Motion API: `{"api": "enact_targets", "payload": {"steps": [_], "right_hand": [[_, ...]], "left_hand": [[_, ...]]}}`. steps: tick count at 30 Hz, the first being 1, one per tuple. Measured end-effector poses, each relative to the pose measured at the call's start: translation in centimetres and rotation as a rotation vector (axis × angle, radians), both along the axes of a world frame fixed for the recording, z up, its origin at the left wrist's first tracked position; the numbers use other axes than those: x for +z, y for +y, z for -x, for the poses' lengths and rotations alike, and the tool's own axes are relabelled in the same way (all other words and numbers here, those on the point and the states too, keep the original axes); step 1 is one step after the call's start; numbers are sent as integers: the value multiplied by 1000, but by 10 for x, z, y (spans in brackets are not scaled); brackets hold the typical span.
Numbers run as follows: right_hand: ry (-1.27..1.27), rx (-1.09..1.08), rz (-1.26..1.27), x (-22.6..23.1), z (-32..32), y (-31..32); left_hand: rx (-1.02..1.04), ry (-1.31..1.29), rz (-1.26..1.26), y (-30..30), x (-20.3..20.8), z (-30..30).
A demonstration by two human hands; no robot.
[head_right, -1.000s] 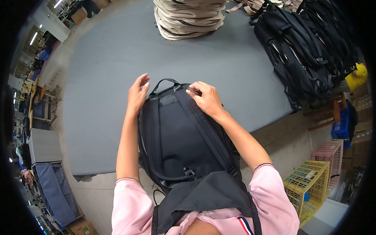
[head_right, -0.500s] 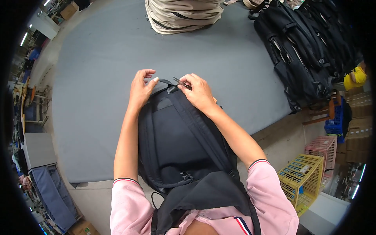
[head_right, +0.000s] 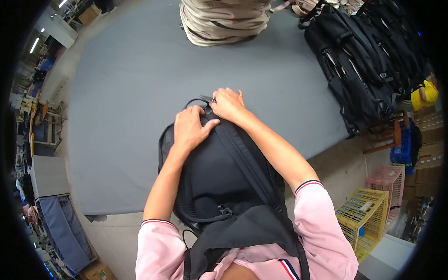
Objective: Inspecting and trimming loose threads on a black backpack using small scissors in a factory setting.
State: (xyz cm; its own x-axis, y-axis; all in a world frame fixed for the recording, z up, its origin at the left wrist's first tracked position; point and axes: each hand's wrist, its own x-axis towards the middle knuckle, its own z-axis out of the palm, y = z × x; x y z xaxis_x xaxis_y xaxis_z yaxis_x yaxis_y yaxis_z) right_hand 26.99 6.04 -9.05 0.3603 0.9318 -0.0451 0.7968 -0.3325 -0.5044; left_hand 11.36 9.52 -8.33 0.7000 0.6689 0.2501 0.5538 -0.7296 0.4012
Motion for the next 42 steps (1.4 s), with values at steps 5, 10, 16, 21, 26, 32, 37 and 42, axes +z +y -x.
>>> {"api": "enact_targets", "payload": {"steps": [5,10,16,21,26,32,37,42], "right_hand": [[29,75,16,12,0,0],[396,19,73,47,-11,-21],[989,1,355,43,-17,-57],[1195,-27,432,31,-9,-102],[1219,143,191,58,7,-139],[669,62,-539,89,24,-166],[442,32,-500,95,33,-200],[134,159,-388,104,35,-200]], "left_hand": [[20,84,154,-4,12,1],[-31,-16,80,-29,48,7],[-192,-106,-56,-73,63,26],[-351,-102,-104,-100,69,44],[-392,-87,-106,-123,87,53],[-248,-254,-275,-114,80,50],[-230,-329,-334,-111,77,45],[-210,-324,-302,-111,65,45]]}}
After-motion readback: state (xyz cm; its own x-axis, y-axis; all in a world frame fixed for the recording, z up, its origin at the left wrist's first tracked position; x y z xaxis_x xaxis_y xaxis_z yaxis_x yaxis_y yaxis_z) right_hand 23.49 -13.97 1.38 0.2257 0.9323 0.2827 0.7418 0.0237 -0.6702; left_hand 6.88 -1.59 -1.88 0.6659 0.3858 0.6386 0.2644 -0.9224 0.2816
